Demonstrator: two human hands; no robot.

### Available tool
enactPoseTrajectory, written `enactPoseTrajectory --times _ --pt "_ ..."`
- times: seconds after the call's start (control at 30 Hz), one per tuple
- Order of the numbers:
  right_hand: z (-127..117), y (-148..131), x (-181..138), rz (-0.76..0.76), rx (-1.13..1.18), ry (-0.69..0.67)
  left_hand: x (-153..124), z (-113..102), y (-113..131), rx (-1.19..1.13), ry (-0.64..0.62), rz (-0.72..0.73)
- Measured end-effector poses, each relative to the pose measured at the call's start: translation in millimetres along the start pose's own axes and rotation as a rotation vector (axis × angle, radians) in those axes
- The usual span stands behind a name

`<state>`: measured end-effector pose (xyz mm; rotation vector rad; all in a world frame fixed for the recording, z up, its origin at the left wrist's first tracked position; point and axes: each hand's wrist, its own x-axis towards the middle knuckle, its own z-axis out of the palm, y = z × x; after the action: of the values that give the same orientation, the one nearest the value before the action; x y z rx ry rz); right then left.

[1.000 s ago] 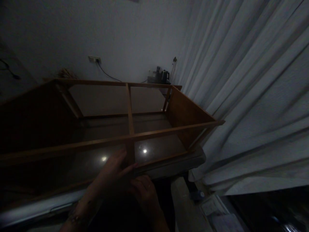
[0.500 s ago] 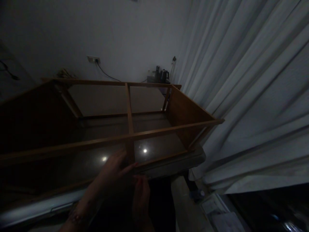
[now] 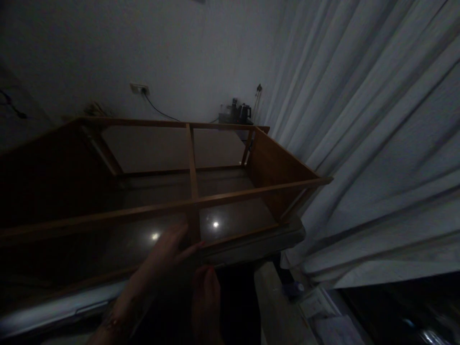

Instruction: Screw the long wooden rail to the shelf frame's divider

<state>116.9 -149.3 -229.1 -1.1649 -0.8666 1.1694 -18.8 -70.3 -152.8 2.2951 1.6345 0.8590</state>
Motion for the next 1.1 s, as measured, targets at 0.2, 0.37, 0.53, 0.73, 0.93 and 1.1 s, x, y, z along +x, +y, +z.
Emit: enactPoseTrajectory --times 0.2,0.37,0.53,0.73,0.93,1.1 --pt "-9.9 -2.4 7.5 -0.131 -0.195 -0.012 1.3 -2.8 1.0 -0.023 -0.014 0.006" --pt "-34.5 -12.3 31.5 -0.592 -0.532 -0.053 2.9 -6.3 4.6 -0.049 -0.022 -0.007" --pt "-49.3 -24.9 48.6 -1.046 -0.832 -0.144 2.0 -5.8 4.3 -0.05 -0.008 0.003" --pt "-45.0 -12.4 43.0 -0.853 -0.788 -0.116 2.2 -3.8 2.1 -0.051 -0.019 0.012" --pt "-15.0 13.4 13.8 -0.459 -0.588 0.069 2.8 -6.0 3.8 -0.041 -0.014 0.016" --pt "-13.0 12.0 10.6 -0.423 -0.6 0.072 3.0 -5.9 3.6 -0.028 -0.01 0.008"
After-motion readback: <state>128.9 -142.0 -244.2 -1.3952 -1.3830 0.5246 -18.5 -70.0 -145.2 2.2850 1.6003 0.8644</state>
